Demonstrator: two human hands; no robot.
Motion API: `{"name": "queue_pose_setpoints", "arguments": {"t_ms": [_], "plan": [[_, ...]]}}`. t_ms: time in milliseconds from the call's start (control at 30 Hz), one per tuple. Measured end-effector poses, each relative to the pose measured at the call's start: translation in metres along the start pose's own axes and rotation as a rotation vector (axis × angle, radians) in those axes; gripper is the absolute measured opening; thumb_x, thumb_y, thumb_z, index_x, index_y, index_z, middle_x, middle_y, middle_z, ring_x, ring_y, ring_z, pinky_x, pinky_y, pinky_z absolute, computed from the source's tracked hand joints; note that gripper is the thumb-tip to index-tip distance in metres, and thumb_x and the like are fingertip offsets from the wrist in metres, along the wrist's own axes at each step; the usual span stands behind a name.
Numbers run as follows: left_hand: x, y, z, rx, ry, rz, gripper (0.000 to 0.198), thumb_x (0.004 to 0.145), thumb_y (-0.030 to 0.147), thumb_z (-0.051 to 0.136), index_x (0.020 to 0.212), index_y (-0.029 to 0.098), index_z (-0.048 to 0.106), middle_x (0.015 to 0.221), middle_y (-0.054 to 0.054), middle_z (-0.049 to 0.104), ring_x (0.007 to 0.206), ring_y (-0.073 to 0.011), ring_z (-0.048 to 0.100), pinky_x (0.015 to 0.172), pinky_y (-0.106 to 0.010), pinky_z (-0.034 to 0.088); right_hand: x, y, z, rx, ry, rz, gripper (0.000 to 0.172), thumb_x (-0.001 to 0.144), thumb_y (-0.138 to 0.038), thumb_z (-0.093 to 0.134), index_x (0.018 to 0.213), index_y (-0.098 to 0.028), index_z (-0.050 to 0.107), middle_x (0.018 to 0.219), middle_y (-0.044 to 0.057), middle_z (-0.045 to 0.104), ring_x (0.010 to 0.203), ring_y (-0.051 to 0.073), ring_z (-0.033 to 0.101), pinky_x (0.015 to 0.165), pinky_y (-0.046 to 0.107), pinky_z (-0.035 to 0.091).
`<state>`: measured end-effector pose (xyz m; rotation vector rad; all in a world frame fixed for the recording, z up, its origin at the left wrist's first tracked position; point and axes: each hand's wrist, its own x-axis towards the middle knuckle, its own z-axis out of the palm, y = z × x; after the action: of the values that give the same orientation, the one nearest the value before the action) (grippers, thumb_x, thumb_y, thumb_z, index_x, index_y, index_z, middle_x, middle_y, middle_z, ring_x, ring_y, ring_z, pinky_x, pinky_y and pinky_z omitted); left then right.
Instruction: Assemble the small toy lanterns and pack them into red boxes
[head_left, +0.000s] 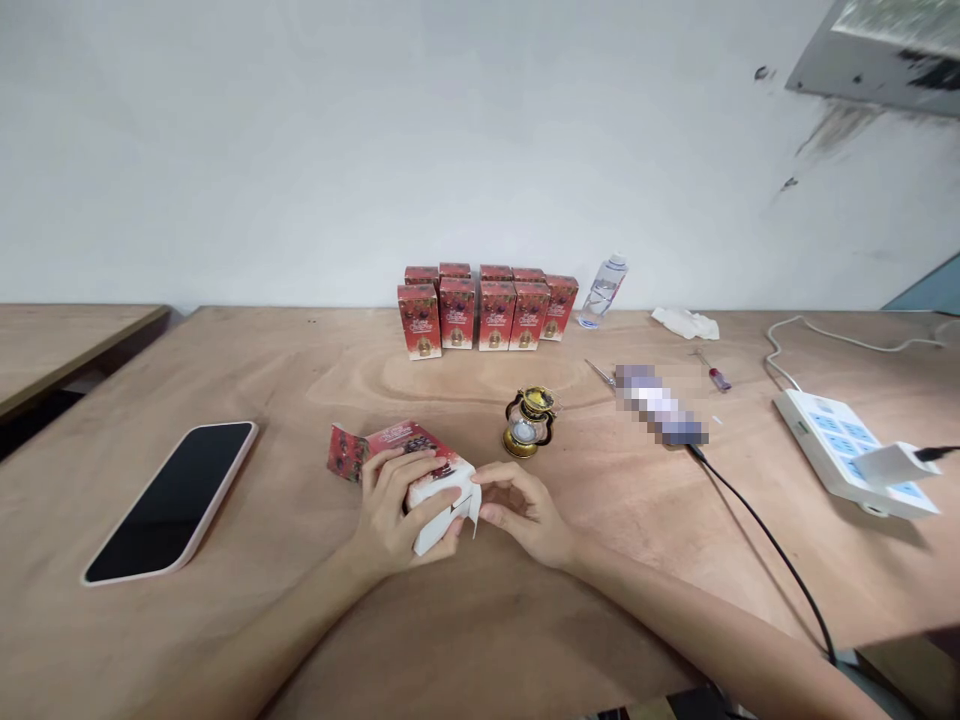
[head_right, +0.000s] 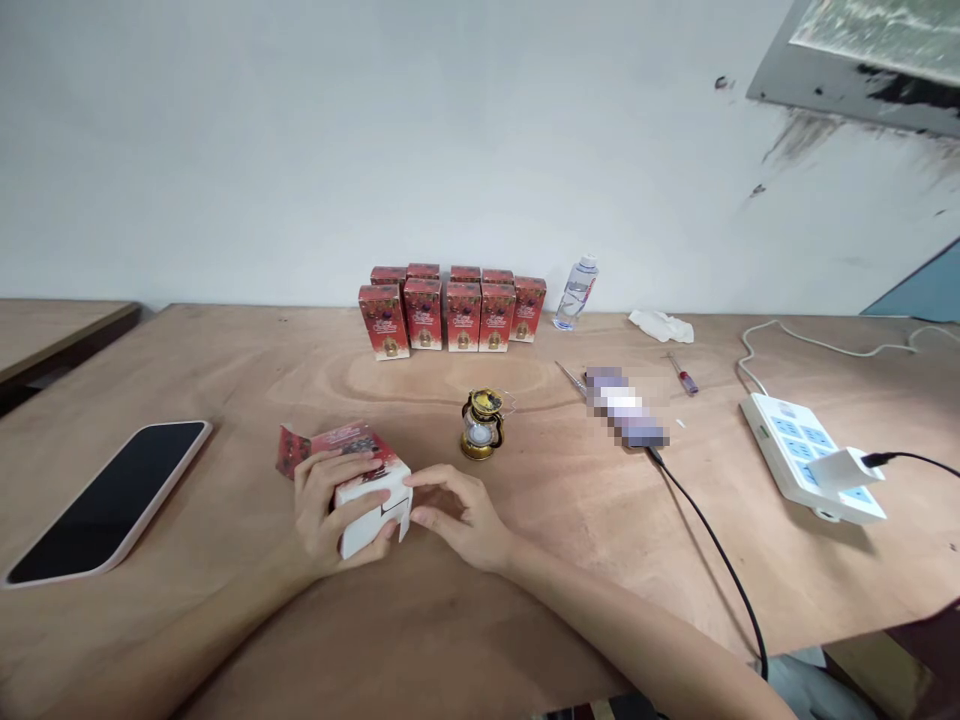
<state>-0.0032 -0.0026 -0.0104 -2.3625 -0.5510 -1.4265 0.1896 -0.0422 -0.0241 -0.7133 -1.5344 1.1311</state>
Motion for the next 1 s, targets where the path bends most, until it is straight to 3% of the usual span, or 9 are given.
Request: {"name": "queue_pose_setpoints", "arguments": {"t_ms": [200, 367, 733, 1000], "plan": [[-0.0015, -0.0001, 0.0017, -0.019, -0.050, 0.047, 0.028, 0.069, 0.025, 0.065, 0.096, 0.024, 0.056, 0.100, -0.009, 0.065, 0.093, -0.0237, 0.063, 0.086, -0.045, 0.044, 0.0013, 0.0021, 0.0014, 0.071, -0.004, 0.017, 0.021, 0.079, -0.033, 0.071, 0.092, -0.024, 0.057, 0.106, 0.004, 0.052, 0.092, 0.013, 0.059, 0.079, 0.028, 0.053], [-0.0029, -0.0026, 0.0023, -0.037, -0.068, 0.099, 0.032, 0.073, 0.038, 0.068, 0.099, 0.024, 0.054, 0.097, -0.008, 0.068, 0.093, -0.0231, 0.065, 0.087, -0.043, 0.044, 0.0004, -0.0037, 0.0009, 0.043, -0.023, 0.053, 0.020, 0.081, -0.032, 0.068, 0.087, -0.022, 0.052, 0.105, 0.004, 0.046, 0.089, 0.011, 0.054, 0.077, 0.025, 0.049], [-0.0044, -0.0052, 0.0041, -0.063, -0.101, 0.067, 0.044, 0.080, 0.048, 0.063, 0.110, 0.018, 0.050, 0.091, -0.010, 0.071, 0.091, -0.0240, 0.067, 0.087, -0.043, 0.044, 0.0012, -0.0030, 0.0017, -0.044, 0.036, 0.036, 0.018, 0.081, -0.032, 0.065, 0.082, -0.021, 0.050, 0.101, 0.005, 0.049, 0.087, 0.013, 0.054, 0.075, 0.026, 0.048], [-0.0019, -0.0043, 0.0034, -0.043, -0.097, 0.072, 0.040, 0.081, 0.046, 0.064, 0.105, 0.017, 0.052, 0.090, -0.011, 0.071, 0.089, -0.0245, 0.067, 0.086, -0.044, 0.042, 0.0021, -0.0010, 0.0018, -0.139, 0.100, 0.006, 0.016, 0.081, -0.030, 0.065, 0.078, -0.021, 0.052, 0.095, 0.005, 0.055, 0.091, 0.015, 0.056, 0.077, 0.028, 0.048]]}}
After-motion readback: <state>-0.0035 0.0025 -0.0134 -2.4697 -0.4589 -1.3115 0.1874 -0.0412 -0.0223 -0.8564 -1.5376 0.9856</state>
